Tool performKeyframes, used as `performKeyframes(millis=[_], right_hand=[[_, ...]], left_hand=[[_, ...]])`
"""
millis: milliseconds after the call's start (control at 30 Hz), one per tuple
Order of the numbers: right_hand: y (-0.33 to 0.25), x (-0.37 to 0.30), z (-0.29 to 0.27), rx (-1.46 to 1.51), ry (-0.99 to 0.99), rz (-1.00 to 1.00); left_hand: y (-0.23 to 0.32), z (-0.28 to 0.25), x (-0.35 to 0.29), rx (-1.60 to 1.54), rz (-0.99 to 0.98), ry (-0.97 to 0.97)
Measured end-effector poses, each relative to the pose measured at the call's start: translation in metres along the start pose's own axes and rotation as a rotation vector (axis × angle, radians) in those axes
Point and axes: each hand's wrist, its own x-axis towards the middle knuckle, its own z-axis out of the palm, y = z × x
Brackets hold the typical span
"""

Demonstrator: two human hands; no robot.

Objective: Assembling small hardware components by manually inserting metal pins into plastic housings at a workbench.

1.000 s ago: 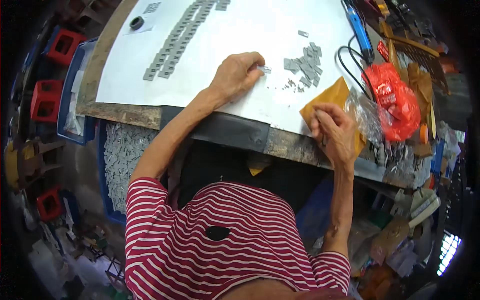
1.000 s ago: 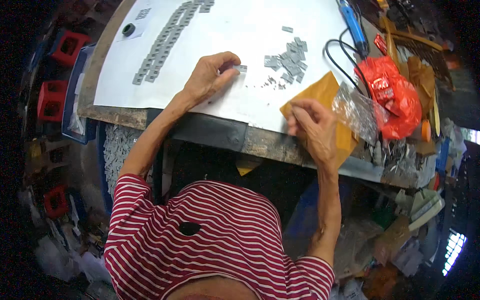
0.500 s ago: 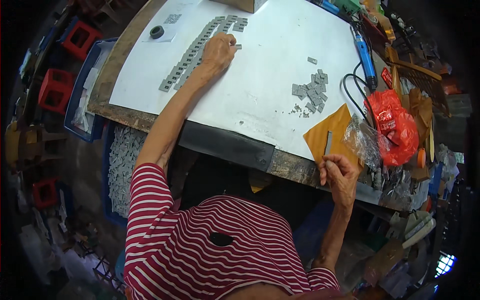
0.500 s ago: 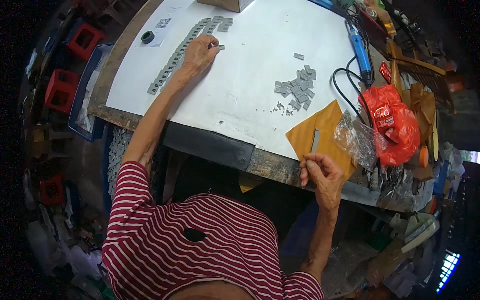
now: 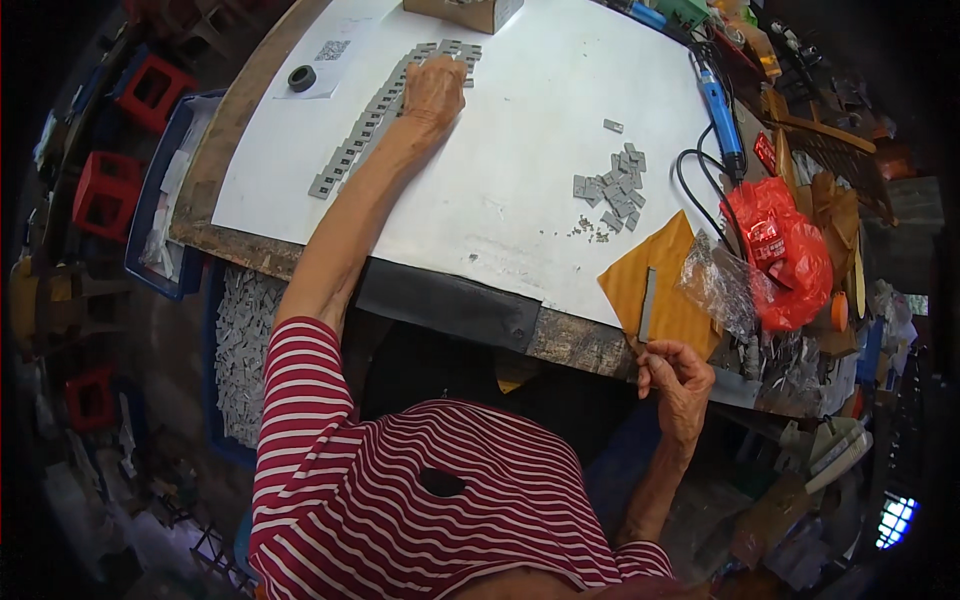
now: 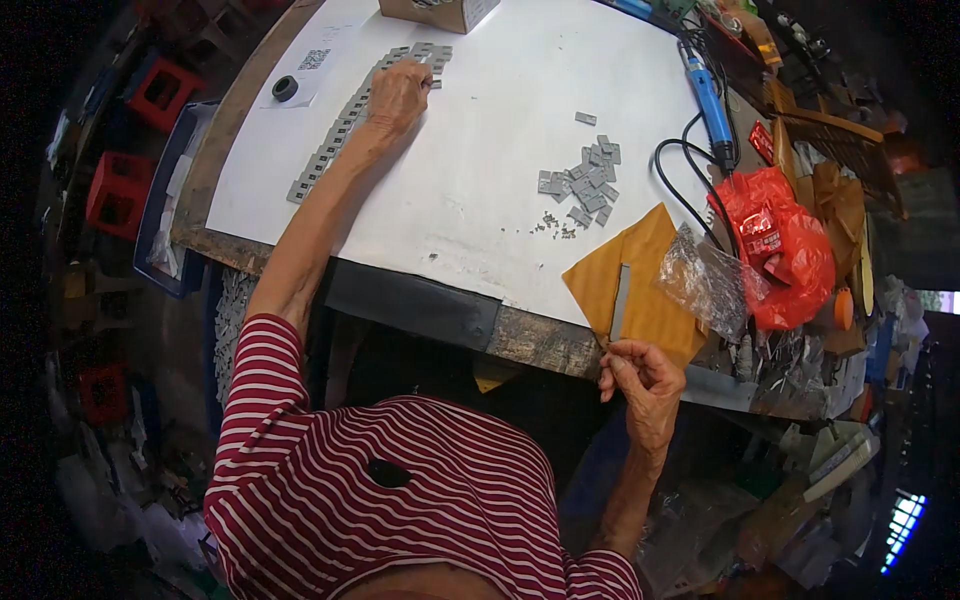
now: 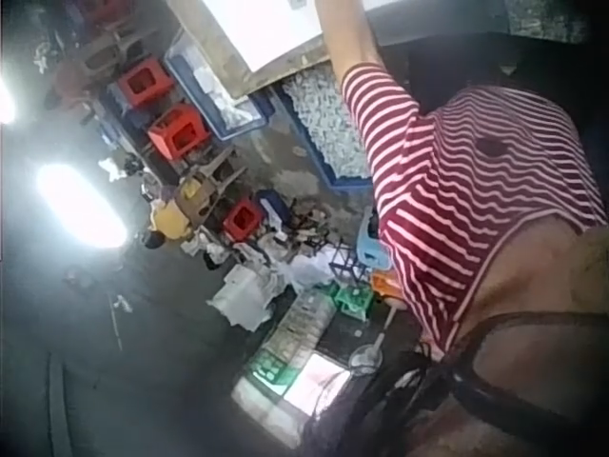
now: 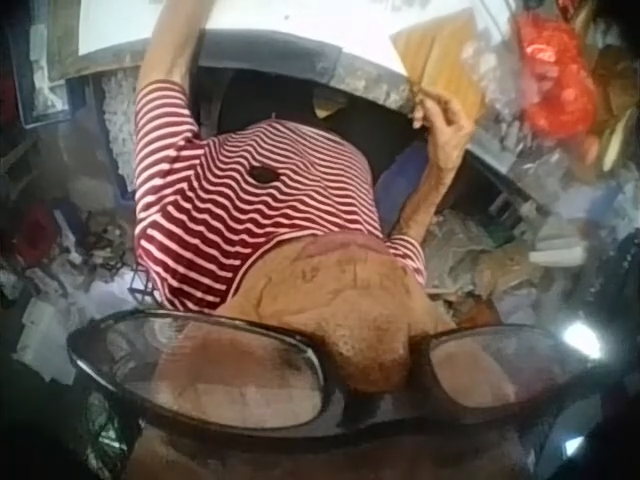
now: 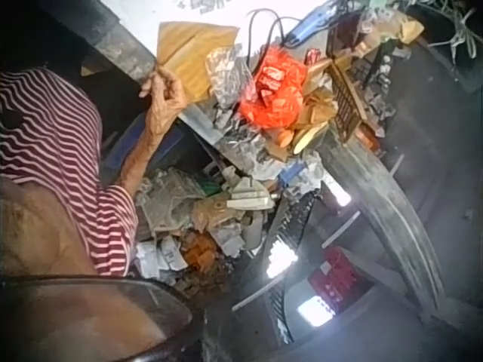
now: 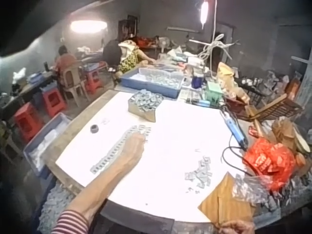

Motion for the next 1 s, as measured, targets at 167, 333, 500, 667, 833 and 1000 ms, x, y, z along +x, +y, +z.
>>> performKeyframes(millis=[167,333,500,667,833,1000], right_hand=[[0.003,-0.003,-0.003,-0.001,0.033,0.008],[0.004,-0.002,-0.003,-0.007,0.06,0.023],[0.007,0.002,-0.006,0.012,0.08,0.009],[0.006,0.003,-0.008,0.047,0.069,-0.016],[0.004,0.001,-0.011,0.061,0.079,-0.013],[-0.001,0.006,-0.017,-0.03,0.139,0.041]], left_hand=[[0.0,0.002,0.009,0.155,0.001,0.007],[-0.006,0.004,0.008,0.176,0.033,0.077],[0.023,0.002,0.003,-0.131,0.174,0.152],[0.086,0.014,0.013,-0.456,0.24,-0.064],[0.135,0.038,0.029,-0.607,0.244,-0.158],[0.148,0.065,0.037,-0.527,0.206,-0.123]])
